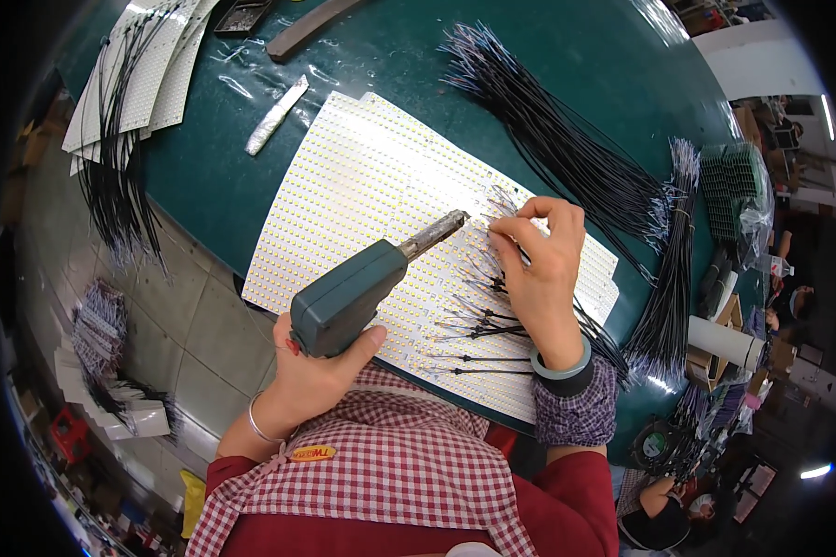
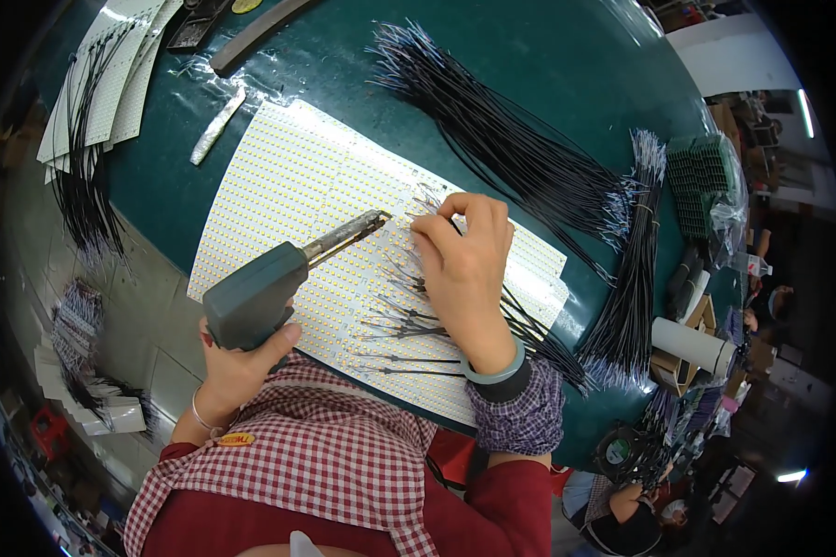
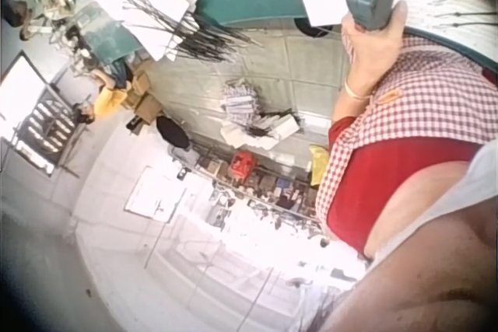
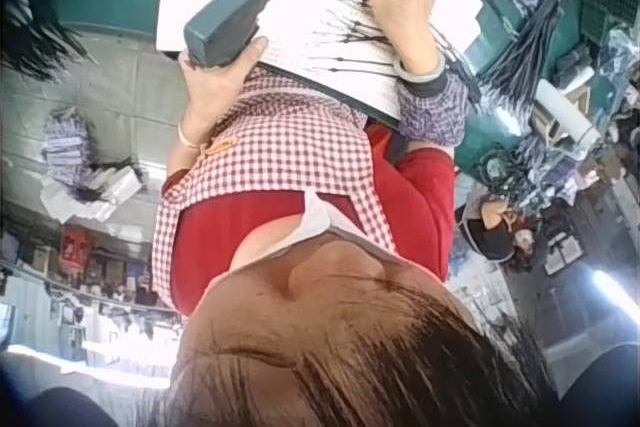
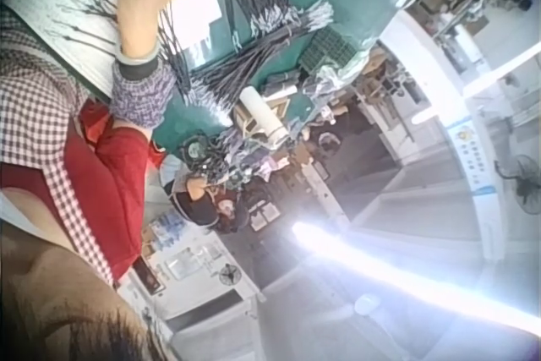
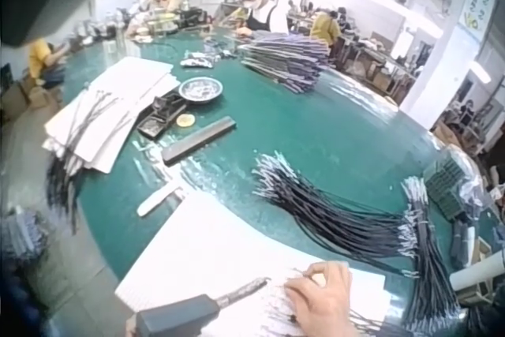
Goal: The person solders electrical wires onto LED panels using a soldering iron.
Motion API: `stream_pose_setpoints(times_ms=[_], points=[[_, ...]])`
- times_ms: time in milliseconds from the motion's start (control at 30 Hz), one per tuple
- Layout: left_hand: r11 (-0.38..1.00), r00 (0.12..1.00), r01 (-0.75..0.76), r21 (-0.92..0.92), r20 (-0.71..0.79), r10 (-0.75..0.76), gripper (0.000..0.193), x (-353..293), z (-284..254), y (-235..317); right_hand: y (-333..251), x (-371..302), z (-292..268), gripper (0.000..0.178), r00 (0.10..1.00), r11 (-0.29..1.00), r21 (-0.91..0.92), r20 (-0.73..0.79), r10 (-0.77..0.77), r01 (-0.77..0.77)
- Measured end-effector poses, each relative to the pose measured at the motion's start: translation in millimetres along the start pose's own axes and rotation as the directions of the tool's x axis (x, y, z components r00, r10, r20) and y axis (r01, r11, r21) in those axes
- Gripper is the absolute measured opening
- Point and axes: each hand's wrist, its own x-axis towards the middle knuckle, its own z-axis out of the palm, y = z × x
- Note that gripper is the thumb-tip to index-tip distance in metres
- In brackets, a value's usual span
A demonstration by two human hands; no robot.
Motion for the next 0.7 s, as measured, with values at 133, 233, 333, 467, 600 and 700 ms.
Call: stream_pose_setpoints(times_ms=[133,233,333,467,600,700], points=[[0.999,0.999,0.019,-0.035,-0.029,-0.02,0.027,-0.1,0.5,-0.1,-0.2,-5.5,4.6,0.016,0.996,0.996,-0.011,-0.001,-0.086,0.086],[0.999,0.999,0.034,-0.032,-0.016,-0.034,0.027,0.1,0.3,1.2,1.8,-5.9,5.7,0.015,0.997,0.997,-0.007,0.002,-0.077,0.077],[1.0,1.0,0.017,-0.011,-0.006,-0.017,0.026,0.2,0.7,0.1,5.0,-4.3,9.2,0.015,0.997,0.997,0.008,-0.002,-0.082,0.082],[1.0,1.0,0.023,-0.006,-0.007,-0.023,0.027,-1.0,1.8,-1.0,6.7,-6.0,13.8,0.014,0.997,0.997,0.011,-0.005,-0.083,0.083],[1.0,1.0,0.009,0.027,0.01,-0.009,0.027,-1.6,1.1,-2.0,8.4,-5.7,16.2,0.013,0.999,0.999,0.023,0.009,-0.049,0.048],[0.999,1.0,0.013,0.032,0.023,-0.014,0.026,-2.0,1.5,-1.7,8.2,-4.8,15.8,0.012,0.999,0.997,0.056,0.007,-0.044,0.044]])
